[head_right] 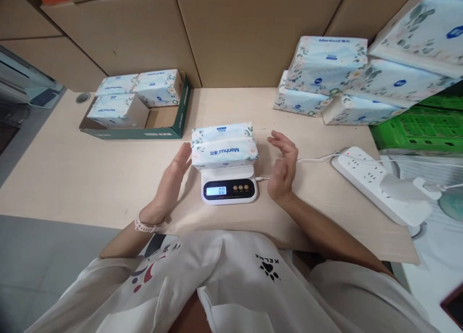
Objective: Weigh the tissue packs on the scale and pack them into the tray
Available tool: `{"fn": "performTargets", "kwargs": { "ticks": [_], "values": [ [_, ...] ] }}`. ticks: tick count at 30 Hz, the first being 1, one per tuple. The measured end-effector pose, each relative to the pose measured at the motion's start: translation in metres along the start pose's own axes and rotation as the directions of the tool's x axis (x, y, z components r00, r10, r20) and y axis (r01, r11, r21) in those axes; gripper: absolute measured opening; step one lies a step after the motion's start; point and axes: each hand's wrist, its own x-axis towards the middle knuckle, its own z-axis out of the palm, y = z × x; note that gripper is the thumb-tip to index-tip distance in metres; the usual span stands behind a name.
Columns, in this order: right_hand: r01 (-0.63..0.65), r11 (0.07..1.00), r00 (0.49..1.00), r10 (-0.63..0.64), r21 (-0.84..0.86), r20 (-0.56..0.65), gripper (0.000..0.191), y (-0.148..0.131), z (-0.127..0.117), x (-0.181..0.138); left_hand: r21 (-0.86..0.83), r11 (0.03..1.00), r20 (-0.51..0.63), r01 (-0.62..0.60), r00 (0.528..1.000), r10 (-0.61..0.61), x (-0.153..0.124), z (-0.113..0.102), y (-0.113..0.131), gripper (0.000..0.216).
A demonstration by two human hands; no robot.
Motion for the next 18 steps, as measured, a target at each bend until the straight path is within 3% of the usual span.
{"fn": "performTargets", "kwargs": {
  "ticks": [5, 11, 18],
  "values": [
    [0.089, 0.994, 0.989, -0.096, -0.063, -0.116, 0.049, -0.006, -0.012, 0.004, -0.168, 0.985, -0.134, 0.042, 0.989, -0.065, 0.009, -0.016, 0.007, 0.054],
    [-0.053, 0.986, 0.992, 0.033, -0.159, -0.126, 0.056, -0.012, -0.012, 0.006, -0.291, 0.940, -0.029, 0.176, 0.981, -0.193, 0.013, -0.023, 0.016, 0.050],
    [-0.058, 0.993, 0.985, 0.040, -0.102, -0.170, 0.049, -0.012, -0.009, 0.009, -0.349, 0.908, 0.022, 0.232, 0.971, -0.240, 0.014, -0.021, 0.017, 0.048]
  ]
}}
